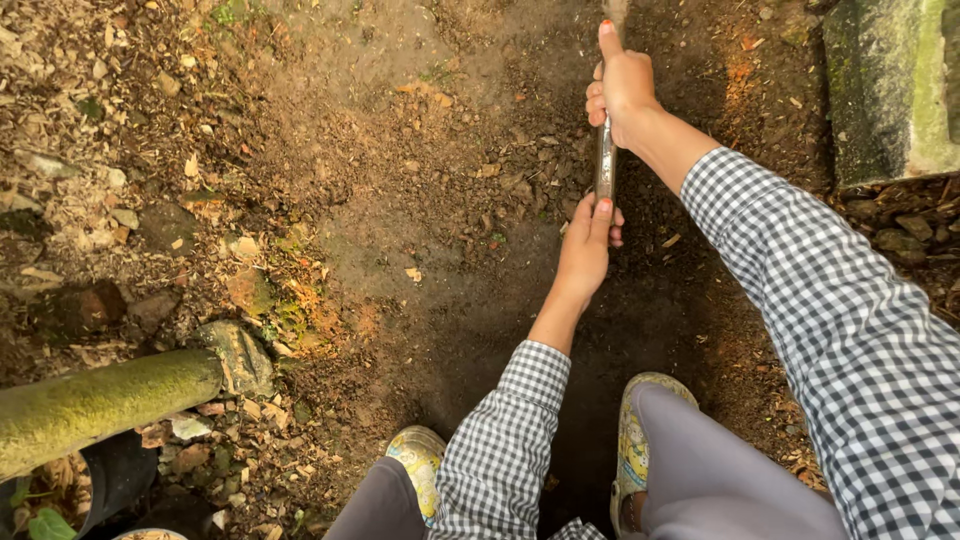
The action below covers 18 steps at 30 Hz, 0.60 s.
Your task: The person uses a small hand hoe to dig and loosen soil in a garden bed. They repeatedly strike the ground and clear away small stones and debris by hand, working near several potted plants.
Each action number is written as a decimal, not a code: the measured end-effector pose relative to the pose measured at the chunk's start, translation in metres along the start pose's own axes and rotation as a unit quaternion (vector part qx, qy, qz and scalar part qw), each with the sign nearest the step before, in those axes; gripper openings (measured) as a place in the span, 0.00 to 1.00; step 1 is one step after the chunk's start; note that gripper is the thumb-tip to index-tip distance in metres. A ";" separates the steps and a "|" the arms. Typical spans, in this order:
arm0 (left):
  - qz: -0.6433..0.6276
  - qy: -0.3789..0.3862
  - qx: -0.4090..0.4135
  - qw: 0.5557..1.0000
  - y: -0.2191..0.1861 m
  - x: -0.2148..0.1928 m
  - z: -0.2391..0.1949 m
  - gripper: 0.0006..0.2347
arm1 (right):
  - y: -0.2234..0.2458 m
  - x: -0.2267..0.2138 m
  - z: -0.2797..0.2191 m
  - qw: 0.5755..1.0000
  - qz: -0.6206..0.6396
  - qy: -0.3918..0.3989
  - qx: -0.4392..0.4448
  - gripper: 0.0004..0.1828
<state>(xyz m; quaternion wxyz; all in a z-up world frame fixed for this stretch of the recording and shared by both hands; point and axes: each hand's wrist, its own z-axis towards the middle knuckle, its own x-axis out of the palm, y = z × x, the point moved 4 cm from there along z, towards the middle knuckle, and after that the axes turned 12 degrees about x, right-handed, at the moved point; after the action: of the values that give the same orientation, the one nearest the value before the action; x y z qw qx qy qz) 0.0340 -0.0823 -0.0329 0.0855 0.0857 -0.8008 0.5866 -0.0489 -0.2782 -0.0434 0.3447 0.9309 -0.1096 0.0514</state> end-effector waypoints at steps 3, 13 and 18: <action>-0.006 -0.014 0.009 1.000 0.004 0.004 -0.006 0.18 | -0.001 -0.003 -0.005 0.998 0.031 -0.009 -0.047 0.29; 0.008 -0.006 0.013 1.000 -0.002 0.005 -0.010 0.18 | -0.006 -0.010 -0.008 1.000 0.028 -0.011 -0.003 0.31; 0.020 0.025 -0.018 0.999 0.002 0.012 -0.014 0.16 | -0.011 -0.014 -0.011 0.999 0.001 0.026 0.024 0.30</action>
<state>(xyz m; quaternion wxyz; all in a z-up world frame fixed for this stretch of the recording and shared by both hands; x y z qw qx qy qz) 0.0224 -0.0685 -0.0279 0.0952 0.0529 -0.8101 0.5760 -0.0600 -0.2604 -0.0451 0.3247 0.9372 -0.1000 0.0788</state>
